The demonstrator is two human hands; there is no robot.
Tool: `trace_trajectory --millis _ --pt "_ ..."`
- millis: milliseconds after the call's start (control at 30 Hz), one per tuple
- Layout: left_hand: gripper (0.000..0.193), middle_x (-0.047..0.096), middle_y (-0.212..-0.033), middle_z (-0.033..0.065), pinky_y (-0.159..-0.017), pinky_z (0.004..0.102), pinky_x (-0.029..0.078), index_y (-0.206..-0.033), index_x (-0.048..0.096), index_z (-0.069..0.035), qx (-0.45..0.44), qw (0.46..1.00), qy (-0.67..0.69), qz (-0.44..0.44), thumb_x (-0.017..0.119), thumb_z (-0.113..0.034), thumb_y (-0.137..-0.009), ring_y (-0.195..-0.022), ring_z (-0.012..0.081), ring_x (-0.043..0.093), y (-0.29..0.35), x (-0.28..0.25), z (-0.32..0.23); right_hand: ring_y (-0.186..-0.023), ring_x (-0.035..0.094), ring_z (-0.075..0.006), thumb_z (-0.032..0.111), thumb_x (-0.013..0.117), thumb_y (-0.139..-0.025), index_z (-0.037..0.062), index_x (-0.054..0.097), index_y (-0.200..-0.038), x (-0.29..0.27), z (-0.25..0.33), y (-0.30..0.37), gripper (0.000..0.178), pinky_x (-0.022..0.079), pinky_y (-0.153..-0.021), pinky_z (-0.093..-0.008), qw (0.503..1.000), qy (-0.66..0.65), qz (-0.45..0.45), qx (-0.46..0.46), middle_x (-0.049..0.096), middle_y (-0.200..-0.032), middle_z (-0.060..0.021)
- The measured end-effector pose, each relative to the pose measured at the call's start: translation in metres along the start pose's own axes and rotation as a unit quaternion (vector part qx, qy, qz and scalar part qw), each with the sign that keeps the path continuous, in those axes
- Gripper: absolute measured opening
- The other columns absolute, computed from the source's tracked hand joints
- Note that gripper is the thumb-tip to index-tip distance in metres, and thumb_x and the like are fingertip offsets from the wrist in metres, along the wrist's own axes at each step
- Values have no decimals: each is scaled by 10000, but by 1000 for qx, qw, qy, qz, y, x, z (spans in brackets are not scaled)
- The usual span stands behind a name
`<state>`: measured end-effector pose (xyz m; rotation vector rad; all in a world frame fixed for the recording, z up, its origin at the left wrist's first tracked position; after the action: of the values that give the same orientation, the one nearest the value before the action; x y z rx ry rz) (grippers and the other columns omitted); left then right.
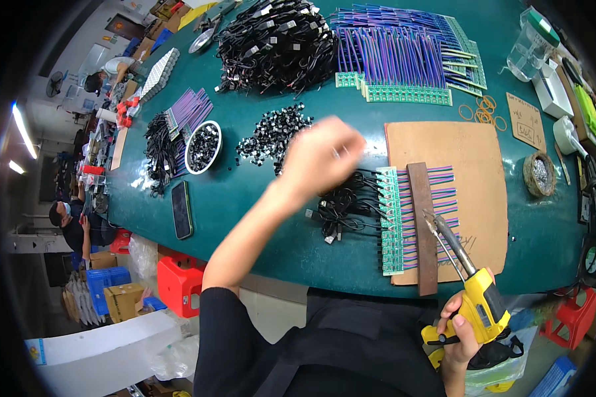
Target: The person solders electronic components onto circuit boards using a soldering gun, then attaches and solders USB cables to the boards.
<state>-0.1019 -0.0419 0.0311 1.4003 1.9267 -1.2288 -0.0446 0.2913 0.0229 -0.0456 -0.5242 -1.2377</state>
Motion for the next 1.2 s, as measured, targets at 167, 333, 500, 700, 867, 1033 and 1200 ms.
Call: trace_trajectory --millis 167,333,500,700,867,1033,1200 --pt "163 614 -839 93 -648 420 502 -828 604 -98 -139 914 -359 -126 617 -258 -802 -754 301 623 -37 -37 116 -651 514 -139 37 528 -764 0 99 -1419 1 4 3 784 477 -459 -213 1000 0 11 -12 499 -828 -124" --pt "115 607 -758 48 -556 401 498 -775 635 -129 -73 923 -359 -119 596 -235 -794 -656 276 624 -53 -41 117 -643 513 -138 37 527 -766 -1 105 -1416 -1 3 2 776 477 -460 -212 1000 -12 -12 -12 497 -825 -121" --pt "114 601 -703 26 -562 327 481 -788 707 -149 -80 953 -208 -205 638 -236 -761 -614 221 609 -68 -65 74 -645 513 -140 29 526 -764 -6 113 -1412 1 4 -2 769 474 -455 -208 1000 -15 -22 -17 496 -819 -122" --pt "112 579 -782 55 -605 262 465 -785 695 -62 -59 950 -24 -305 669 -161 -737 -604 119 528 -77 -69 63 -659 514 -140 27 533 -764 -7 124 -1409 2 8 0 764 473 -451 -206 999 -21 -18 -36 494 -813 -123" --pt "117 610 -960 145 -847 327 499 -924 527 21 -140 818 484 -277 487 -82 -887 -920 252 630 -74 -71 46 -687 513 -142 30 531 -769 -2 125 -1410 -3 5 3 760 476 -458 -205 998 -37 -22 -39 487 -828 -123" --pt "159 563 -866 61 -570 286 444 -906 509 -18 -281 704 650 55 521 -176 -904 -652 129 514 -26 -29 -23 -695 498 -132 25 526 -782 16 125 -1417 -4 6 1 751 452 -451 -197 996 -58 -23 -69 480 -847 -118" --pt "146 545 -734 44 -494 220 344 -948 537 -21 -365 622 663 202 563 -156 -897 -557 70 424 48 18 -103 -648 479 -109 25 525 -799 35 124 -1418 14 13 -8 738 430 -505 -221 998 37 -10 -50 509 -897 -122"
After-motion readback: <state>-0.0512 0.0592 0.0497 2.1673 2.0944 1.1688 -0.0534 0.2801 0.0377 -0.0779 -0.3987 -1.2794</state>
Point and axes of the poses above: each hand's wrist, its own y-axis away from the middle knuckle, its own x-axis out of the palm, z = x × y, the point moved 3 cm from there along -y, towards the middle knuckle
